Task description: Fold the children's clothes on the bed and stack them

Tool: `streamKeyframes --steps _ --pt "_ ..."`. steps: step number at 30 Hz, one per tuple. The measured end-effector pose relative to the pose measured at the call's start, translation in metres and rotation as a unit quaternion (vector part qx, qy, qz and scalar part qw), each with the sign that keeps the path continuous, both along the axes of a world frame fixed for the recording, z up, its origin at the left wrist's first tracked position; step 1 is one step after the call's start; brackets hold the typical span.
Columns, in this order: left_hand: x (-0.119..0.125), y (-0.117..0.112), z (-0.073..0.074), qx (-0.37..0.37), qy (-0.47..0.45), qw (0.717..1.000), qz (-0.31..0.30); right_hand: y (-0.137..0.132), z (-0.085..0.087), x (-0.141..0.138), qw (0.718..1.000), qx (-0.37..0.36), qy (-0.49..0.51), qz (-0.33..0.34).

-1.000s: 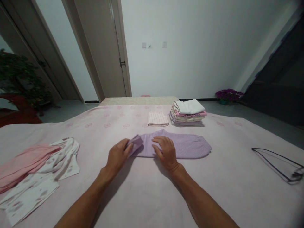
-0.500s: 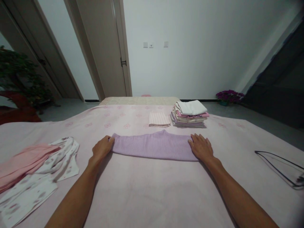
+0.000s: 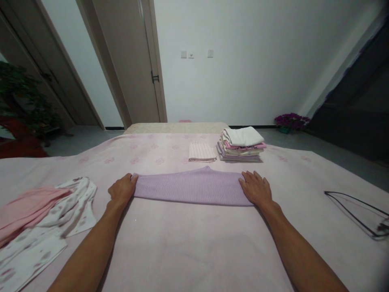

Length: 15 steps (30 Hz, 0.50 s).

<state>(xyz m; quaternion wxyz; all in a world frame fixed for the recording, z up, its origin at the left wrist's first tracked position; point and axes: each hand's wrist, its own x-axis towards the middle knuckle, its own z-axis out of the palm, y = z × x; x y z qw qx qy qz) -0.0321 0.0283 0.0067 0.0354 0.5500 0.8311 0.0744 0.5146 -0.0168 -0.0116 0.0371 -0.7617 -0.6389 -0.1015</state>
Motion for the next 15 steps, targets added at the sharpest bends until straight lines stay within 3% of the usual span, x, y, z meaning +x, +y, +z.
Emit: streamKeyframes --steps 5,9,12,15 --pt "0.007 -0.001 -0.002 0.022 0.048 0.998 -0.03 -0.002 0.0 -0.002 1.0 0.019 -0.007 0.002" --pt "0.009 -0.001 -0.003 0.044 0.052 0.998 -0.019 -0.004 0.0 -0.004 0.999 0.03 -0.013 0.013" --pt "0.014 -0.005 0.001 0.122 0.101 0.987 -0.039 -0.004 0.0 -0.004 1.0 0.025 -0.006 0.007" --pt "0.032 -0.014 0.006 0.216 0.113 0.962 -0.125 -0.004 0.0 -0.004 1.0 0.021 -0.002 0.0"
